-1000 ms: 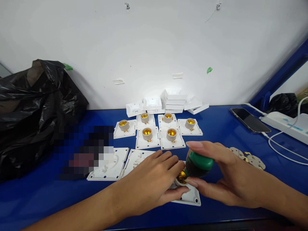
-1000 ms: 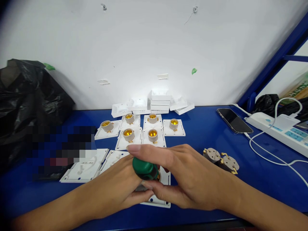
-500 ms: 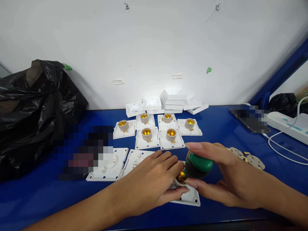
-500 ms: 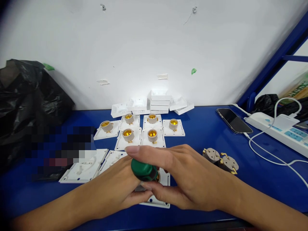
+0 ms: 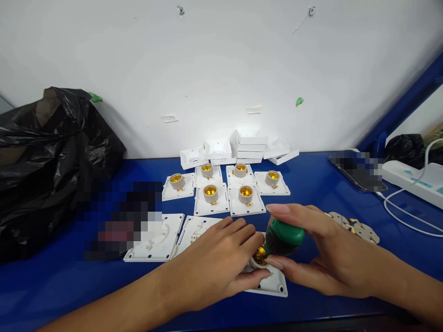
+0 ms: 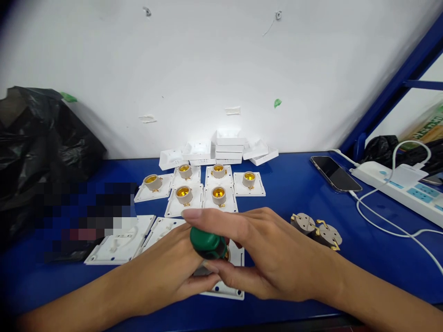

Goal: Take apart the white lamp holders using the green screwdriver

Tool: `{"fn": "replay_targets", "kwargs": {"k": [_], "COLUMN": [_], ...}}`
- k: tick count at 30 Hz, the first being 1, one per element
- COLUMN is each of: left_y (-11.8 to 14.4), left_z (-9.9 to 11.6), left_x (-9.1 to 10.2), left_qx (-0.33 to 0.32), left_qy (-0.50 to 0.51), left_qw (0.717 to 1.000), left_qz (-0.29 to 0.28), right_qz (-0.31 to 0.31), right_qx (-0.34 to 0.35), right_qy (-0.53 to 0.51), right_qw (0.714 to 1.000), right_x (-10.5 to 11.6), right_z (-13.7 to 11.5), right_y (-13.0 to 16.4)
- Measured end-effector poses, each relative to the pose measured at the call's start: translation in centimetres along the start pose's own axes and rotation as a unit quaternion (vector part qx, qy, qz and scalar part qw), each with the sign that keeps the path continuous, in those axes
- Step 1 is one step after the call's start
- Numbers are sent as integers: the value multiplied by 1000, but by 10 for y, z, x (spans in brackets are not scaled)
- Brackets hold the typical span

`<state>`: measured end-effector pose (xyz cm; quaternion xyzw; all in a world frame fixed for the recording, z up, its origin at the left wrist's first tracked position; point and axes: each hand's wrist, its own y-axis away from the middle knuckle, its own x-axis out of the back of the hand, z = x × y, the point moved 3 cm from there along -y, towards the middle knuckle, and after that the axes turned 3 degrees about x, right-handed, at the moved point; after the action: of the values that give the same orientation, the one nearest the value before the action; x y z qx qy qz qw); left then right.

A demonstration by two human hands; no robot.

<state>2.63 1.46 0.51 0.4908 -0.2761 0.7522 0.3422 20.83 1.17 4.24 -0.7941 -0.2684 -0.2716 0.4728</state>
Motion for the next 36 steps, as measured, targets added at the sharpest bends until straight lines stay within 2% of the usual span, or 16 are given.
{"fn": "replay_targets", "kwargs": {"k": [7,25,36], "left_y": [1,0,-2], "left_z": [-1,-1,-2], "left_x": [-1,0,0], "left_qx": [-4,0,-3], "left_qy": [-5,9,25], "left_qw": [1000,1000,1000], "left_qz": [15,10,-12], "right_qz": [-1,-2,2], "right_qx": [-4,4,29], "right_qy": [2,-12,-33], "right_qw": [1000,1000,999], "right_x": [-2,-1,-2], "right_z": [1,2,0], "right_y": [1,0,-3]}}
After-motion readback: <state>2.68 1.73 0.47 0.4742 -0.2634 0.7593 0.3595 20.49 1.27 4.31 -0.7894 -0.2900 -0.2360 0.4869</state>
